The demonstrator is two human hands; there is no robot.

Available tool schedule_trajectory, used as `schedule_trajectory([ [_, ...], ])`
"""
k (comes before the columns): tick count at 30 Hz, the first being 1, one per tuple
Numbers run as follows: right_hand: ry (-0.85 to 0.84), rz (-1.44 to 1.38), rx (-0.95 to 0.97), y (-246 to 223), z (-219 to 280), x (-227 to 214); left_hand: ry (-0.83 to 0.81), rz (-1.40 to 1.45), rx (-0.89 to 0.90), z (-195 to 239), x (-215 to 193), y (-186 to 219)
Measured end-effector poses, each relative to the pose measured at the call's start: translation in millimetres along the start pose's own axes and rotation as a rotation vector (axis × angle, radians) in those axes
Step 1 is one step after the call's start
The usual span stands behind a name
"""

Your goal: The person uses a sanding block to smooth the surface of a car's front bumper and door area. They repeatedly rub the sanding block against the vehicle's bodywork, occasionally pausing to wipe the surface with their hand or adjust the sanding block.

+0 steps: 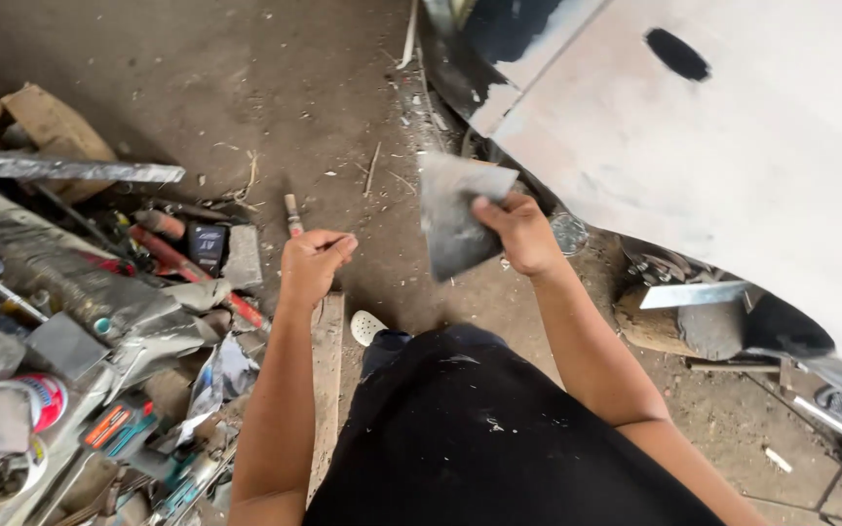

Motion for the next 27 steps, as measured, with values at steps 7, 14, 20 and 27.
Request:
schedule_trajectory([
  [7,0.192,-0.482,0.022,101.2,20.9,-17.2,0.292,0.136,-0.120,-32.7,192.5,-107.3],
  [14,0.095,-1.096,-0.222,131.1,62.2,-42.4,-0.058,0.155,0.039,58.9,336.4,-67.4],
  [20,0.008,-1.110,-0.265,175.6,50.1,-122.2,-0.277,-0.198,0.295,158.6,346.7,50.0],
  [27,0.382,0.212,0.119,131.3,112.4,-135.7,-0.149,-0.819,0.846,99.4,344.0,81.1],
])
Point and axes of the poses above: each hand's wrist, its own z-axis away from the middle knuckle, its own x-axis out of the palm, y = z × x, the point moved 1 cm from there along -z, towards the middle knuckle, and after that the axes turned 8 degrees about -z, right-handed, at the moved point
